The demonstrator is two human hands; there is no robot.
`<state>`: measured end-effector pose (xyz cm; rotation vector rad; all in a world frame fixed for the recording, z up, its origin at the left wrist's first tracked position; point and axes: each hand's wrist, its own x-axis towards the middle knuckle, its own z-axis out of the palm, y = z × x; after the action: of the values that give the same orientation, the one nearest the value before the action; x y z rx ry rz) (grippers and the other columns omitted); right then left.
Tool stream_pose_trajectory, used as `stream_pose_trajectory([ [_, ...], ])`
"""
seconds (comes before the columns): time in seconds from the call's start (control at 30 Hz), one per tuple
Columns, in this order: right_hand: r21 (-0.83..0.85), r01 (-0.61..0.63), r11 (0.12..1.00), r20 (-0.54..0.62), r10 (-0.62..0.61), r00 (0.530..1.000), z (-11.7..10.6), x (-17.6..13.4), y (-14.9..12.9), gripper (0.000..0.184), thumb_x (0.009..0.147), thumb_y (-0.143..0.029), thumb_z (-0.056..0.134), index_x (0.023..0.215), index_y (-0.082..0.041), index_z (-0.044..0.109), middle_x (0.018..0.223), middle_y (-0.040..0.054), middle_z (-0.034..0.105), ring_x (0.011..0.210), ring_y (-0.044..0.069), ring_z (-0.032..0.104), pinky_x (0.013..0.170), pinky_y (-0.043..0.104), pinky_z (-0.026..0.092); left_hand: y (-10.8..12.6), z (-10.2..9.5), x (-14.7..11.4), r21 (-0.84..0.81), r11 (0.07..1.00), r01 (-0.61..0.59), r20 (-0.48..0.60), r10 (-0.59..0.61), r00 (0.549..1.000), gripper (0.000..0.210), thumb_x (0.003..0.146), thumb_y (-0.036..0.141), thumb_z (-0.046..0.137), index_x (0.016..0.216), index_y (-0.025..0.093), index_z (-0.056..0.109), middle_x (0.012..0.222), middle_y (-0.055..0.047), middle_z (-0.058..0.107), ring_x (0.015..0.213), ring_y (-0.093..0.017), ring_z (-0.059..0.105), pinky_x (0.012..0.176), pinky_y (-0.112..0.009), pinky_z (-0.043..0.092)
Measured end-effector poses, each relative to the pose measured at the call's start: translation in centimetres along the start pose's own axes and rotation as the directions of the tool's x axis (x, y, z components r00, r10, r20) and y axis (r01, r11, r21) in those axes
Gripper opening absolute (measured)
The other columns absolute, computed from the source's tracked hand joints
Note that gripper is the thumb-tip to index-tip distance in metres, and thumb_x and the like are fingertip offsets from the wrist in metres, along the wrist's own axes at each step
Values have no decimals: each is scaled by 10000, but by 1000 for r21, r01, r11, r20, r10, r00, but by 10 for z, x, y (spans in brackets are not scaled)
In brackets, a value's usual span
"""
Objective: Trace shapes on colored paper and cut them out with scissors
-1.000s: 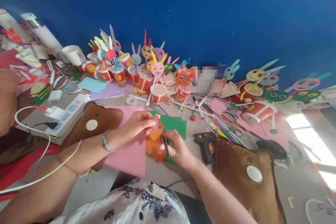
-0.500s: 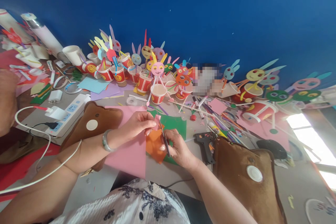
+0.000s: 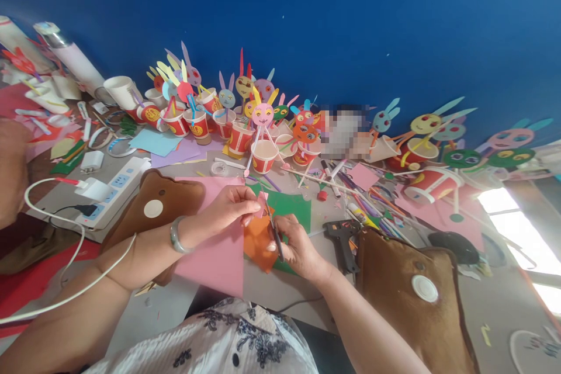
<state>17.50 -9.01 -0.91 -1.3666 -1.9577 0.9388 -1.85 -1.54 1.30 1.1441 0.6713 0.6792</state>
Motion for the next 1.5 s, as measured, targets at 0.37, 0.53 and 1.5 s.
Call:
stream_pose_trajectory([
  [0.37,-3,18,1000,-2,-18,1000,2,-1,3,713,769,-885,286,670,-206,479,669,37,519,695,192,440,684,352,416,-1,-1,0,9,1000,-13,10,12,1000,194,763,296,657,673,145,576,510,36,527,482,-63,473,523,-211,373],
  [0.53,17,25,1000,-5,-25,1000,4,-1,4,698,771,-880,291,675,-209,461,675,28,508,690,190,441,681,343,403,-1,0,0,4,1000,-15,8,15,1000,199,762,293,655,666,147,561,515,38,523,489,-64,473,534,-216,371],
  [1.5,4,75,997,-25,-74,997,5,-2,4,678,799,-857,269,669,-214,442,680,44,528,692,202,460,668,369,426,1,0,-2,-4,1000,-26,27,26,999,197,778,272,652,670,141,552,523,38,517,500,-64,464,545,-218,367],
])
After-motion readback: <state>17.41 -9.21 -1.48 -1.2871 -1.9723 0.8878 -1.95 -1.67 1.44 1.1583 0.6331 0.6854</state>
